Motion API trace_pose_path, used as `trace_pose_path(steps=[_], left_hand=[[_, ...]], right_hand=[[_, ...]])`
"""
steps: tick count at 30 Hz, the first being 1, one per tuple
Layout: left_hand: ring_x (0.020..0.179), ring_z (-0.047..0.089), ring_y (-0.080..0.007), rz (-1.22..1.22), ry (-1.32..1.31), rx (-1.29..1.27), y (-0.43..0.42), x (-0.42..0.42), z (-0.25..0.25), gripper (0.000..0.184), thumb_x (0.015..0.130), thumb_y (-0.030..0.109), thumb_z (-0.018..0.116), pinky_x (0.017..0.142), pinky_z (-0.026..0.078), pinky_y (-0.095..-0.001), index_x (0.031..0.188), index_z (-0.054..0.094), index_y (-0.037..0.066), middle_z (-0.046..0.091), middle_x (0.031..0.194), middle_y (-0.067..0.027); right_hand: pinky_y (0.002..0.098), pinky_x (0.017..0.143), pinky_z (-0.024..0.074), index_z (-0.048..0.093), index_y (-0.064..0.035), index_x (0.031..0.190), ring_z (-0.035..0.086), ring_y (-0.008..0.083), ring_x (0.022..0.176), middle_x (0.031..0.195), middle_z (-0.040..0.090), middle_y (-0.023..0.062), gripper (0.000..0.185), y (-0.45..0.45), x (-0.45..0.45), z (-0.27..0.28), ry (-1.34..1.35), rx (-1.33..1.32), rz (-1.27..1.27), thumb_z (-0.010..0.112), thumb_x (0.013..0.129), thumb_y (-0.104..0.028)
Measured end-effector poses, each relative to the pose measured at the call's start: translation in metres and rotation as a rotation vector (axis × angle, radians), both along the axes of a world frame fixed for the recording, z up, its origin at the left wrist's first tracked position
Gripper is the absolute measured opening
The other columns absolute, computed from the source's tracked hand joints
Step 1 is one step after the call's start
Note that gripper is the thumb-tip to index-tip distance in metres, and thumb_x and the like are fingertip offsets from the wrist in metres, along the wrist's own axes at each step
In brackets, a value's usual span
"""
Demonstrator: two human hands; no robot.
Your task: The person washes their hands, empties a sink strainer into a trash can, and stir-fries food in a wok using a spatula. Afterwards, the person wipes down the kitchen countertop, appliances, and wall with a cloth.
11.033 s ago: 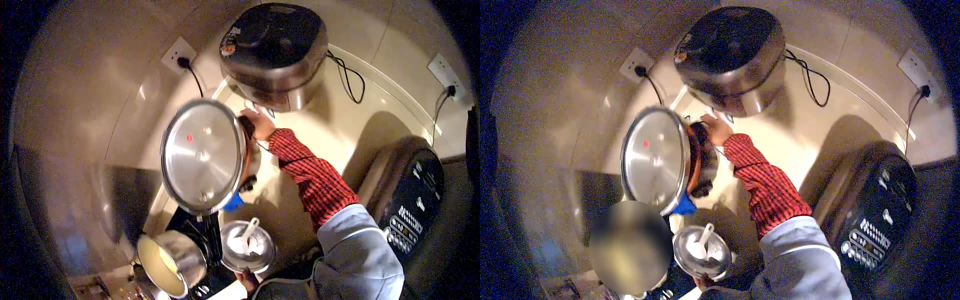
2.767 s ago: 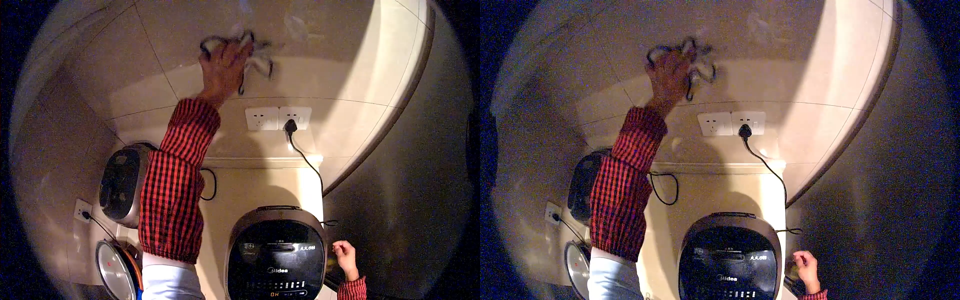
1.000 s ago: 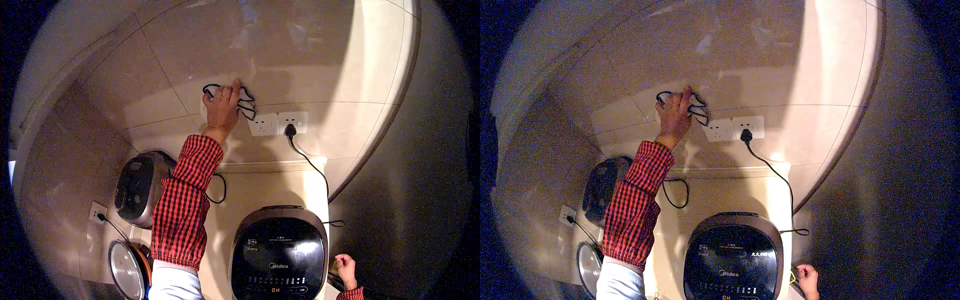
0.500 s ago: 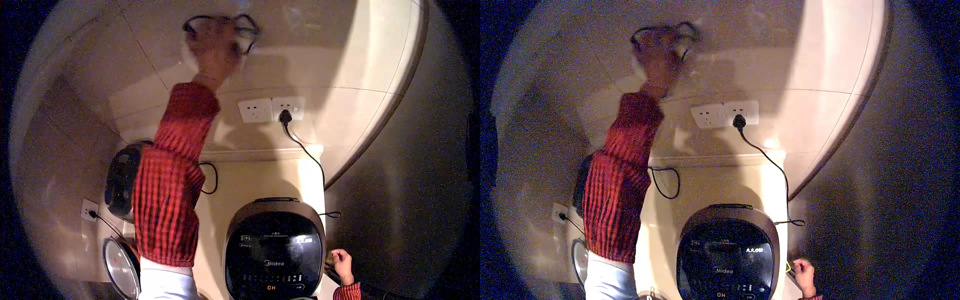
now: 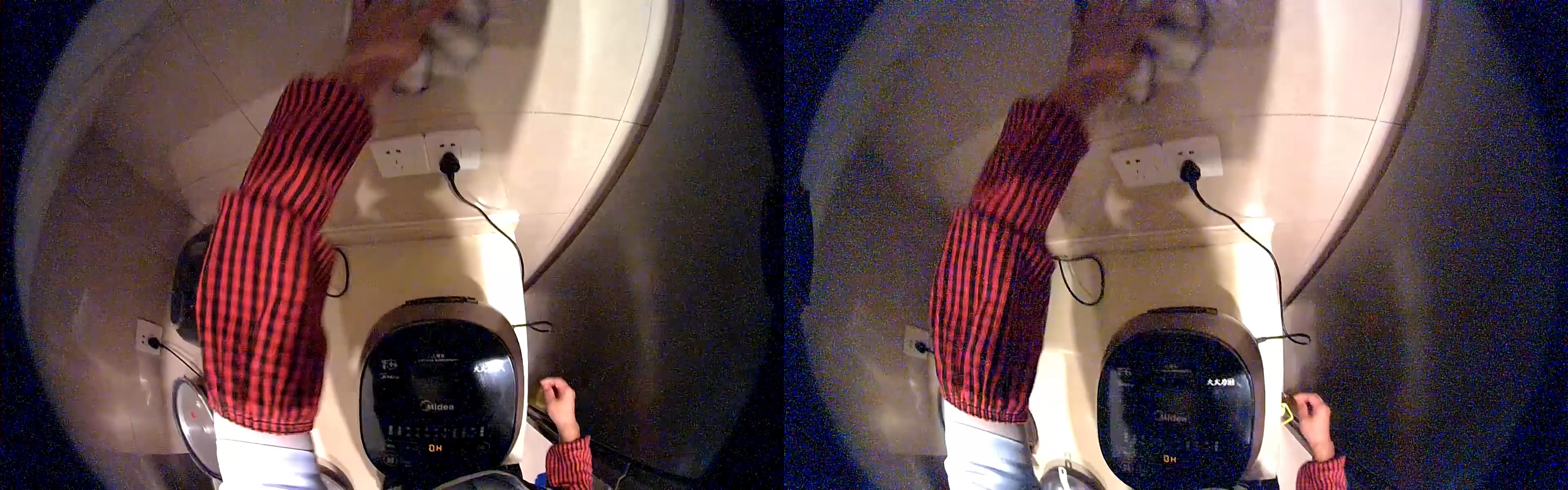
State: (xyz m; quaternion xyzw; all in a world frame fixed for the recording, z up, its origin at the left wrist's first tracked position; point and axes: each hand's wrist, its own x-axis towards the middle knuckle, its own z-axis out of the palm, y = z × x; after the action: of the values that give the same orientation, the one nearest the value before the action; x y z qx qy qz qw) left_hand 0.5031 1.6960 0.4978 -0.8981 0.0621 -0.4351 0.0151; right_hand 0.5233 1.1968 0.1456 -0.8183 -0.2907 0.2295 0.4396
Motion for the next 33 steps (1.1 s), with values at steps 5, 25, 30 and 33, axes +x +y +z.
trace_pose_path(steps=[5,25,30,33], left_hand=[[0.103,0.043,-0.0246,0.479,-0.271,0.687,0.030,-0.009,-0.052,0.043,0.071,0.019,0.054,0.075,0.031,-0.0518,0.113,0.049,0.025,0.049,0.110,-0.0049],[0.111,0.037,-0.0292,0.563,0.528,-0.371,-0.080,-0.195,-0.401,0.043,0.066,0.012,0.054,0.087,0.033,-0.0442,0.108,0.051,0.020,0.042,0.116,-0.0118],[0.119,0.029,-0.0282,0.696,0.522,-0.520,-0.155,-0.295,-0.393,0.047,0.068,0.014,0.052,0.090,0.029,-0.0472,0.114,0.046,0.022,0.036,0.123,-0.0102],[0.111,0.038,-0.0267,0.962,0.299,-0.546,-0.216,-0.336,-0.385,0.047,0.063,0.009,0.053,0.085,0.031,-0.0446,0.109,0.050,0.017,0.045,0.112,-0.0096]], right_hand=[[0.0268,0.062,0.0422,0.057,-0.0008,0.082,0.054,0.0179,0.069,0.077,0.058,0.0097,0.008,-0.010,0.013,0.017,-0.025,0.024,-0.023,0.052,0.078,-0.006],[0.0214,0.057,0.0388,0.055,-0.0010,0.082,0.047,0.0090,0.063,0.071,0.052,0.0024,0.007,-0.037,-0.008,0.052,0.087,-0.067,-0.043,0.049,0.081,-0.005],[0.0191,0.059,0.0356,0.053,-0.0012,0.082,0.043,0.0071,0.063,0.074,0.051,0.0013,0.010,0.009,0.007,0.102,-0.030,0.242,0.031,0.045,0.084,-0.006],[0.0201,0.061,0.0376,0.053,-0.0007,0.088,0.045,0.0076,0.065,0.074,0.051,0.0023,0.014,0.030,0.022,0.131,-0.144,0.452,-0.029,0.045,0.086,-0.012]])
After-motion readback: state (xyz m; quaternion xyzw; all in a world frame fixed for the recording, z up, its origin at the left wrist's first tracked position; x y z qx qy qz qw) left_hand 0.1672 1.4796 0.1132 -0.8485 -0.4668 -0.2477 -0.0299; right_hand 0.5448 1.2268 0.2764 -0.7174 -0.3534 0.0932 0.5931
